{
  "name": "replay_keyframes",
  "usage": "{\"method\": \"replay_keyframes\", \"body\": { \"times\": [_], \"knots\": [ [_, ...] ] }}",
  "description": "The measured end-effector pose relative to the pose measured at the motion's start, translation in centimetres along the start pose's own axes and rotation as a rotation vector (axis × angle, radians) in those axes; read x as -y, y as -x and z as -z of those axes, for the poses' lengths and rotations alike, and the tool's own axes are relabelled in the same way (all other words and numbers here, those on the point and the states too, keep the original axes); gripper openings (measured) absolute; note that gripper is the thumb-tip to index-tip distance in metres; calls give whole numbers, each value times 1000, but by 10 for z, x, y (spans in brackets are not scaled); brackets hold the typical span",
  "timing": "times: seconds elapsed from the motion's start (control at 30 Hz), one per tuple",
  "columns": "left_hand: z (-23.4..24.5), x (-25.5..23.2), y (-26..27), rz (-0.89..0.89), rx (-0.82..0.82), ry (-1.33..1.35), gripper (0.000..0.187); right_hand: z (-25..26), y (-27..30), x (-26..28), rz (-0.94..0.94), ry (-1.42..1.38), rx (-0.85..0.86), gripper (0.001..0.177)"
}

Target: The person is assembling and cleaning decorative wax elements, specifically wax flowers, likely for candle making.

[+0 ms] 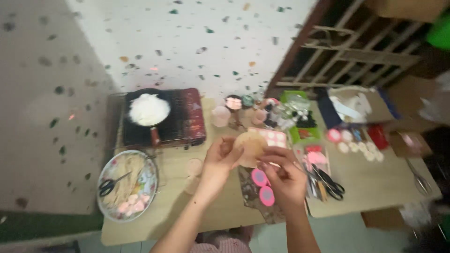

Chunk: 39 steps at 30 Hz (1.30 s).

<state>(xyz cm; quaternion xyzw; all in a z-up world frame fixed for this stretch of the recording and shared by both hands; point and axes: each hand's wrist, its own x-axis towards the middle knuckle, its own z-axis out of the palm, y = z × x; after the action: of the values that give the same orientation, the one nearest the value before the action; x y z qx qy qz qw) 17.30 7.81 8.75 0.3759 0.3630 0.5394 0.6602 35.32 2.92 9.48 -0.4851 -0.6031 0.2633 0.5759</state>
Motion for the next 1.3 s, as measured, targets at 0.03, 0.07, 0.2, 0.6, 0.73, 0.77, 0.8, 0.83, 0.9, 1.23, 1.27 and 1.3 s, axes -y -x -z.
{"method": "replay_keyframes", "body": {
  "times": [0.03,0.07,0.2,0.6,0.73,0.77,0.8,0.83,0.9,1.23,1.27,1.3],
  "knots": [
    [-9,2,4,-18,26,-6,28,2,-6,21,21,177,-8,16],
    [-14,6,4,-9,50,-3,28,6,-6,25,17,193,-29,16],
    [-29,10,12,-111,90,-102,24,14,-2,41,2,111,-16,16],
    [-49,16,13,-149,160,-14,27,22,-3,43,22,357,-74,12],
    [-49,21,8,-146,157,-13,31,21,-7,40,10,388,-61,13],
    [-49,22,7,-146,155,-12,31,21,-8,39,9,387,-59,13],
    [-50,23,6,-137,131,-30,32,20,-9,38,19,378,-40,14],
    [-51,23,4,-127,107,-47,34,19,-10,38,28,369,-22,15],
    [-52,25,2,-137,77,-49,35,18,-10,36,43,399,-13,15],
    [-52,21,-1,-142,5,-172,32,6,-5,35,183,427,-98,18],
    [-51,25,-2,-142,5,-172,32,5,-4,33,183,427,-98,18],
    [-51,30,-3,-169,23,-118,33,4,-2,30,179,418,-121,18]
  ]
}}
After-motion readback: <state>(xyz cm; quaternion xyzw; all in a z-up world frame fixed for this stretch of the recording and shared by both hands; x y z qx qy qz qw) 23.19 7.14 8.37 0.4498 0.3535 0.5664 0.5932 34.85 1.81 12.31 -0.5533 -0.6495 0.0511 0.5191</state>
